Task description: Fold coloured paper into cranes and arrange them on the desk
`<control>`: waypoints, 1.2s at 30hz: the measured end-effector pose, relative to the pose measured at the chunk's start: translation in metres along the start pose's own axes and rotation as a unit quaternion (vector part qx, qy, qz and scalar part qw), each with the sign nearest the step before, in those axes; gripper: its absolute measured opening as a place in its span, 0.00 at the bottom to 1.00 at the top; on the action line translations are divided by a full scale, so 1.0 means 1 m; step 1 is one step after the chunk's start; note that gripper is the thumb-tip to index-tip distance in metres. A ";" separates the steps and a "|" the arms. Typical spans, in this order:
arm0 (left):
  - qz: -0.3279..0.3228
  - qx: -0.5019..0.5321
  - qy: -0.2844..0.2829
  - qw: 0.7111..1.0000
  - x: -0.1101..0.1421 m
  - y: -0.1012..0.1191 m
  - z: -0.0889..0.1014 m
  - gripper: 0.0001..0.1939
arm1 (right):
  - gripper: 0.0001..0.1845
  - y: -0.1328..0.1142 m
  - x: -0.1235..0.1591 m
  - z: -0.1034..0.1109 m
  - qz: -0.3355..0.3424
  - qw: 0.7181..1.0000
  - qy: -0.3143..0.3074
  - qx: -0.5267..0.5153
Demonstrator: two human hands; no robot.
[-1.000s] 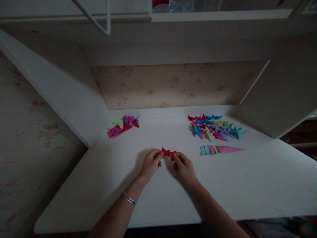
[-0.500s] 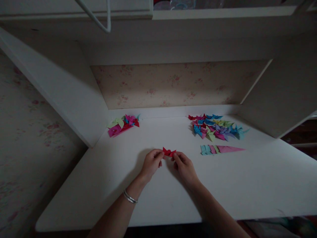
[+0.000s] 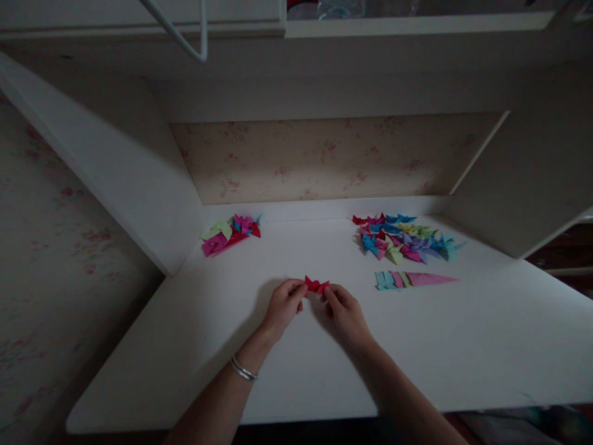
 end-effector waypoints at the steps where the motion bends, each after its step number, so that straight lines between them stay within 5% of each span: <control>1: 0.001 -0.001 0.001 1.000 0.000 0.000 0.000 0.16 | 0.24 0.000 0.000 0.000 0.000 1.000 0.000 0.001; 36: -0.015 -0.020 -0.007 1.000 -0.002 -0.002 0.000 0.13 | 0.22 0.002 -0.001 -0.001 -0.011 1.000 -0.004 -0.004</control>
Point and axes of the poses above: each hand's wrist, its own x-axis away from the middle knuckle, its own z-axis out of the back of the hand, y = z × x, the point moved 5 cm from there along -x, towards the middle knuckle, and after that the axes turned 4 degrees about y, right-handed, at the moved point
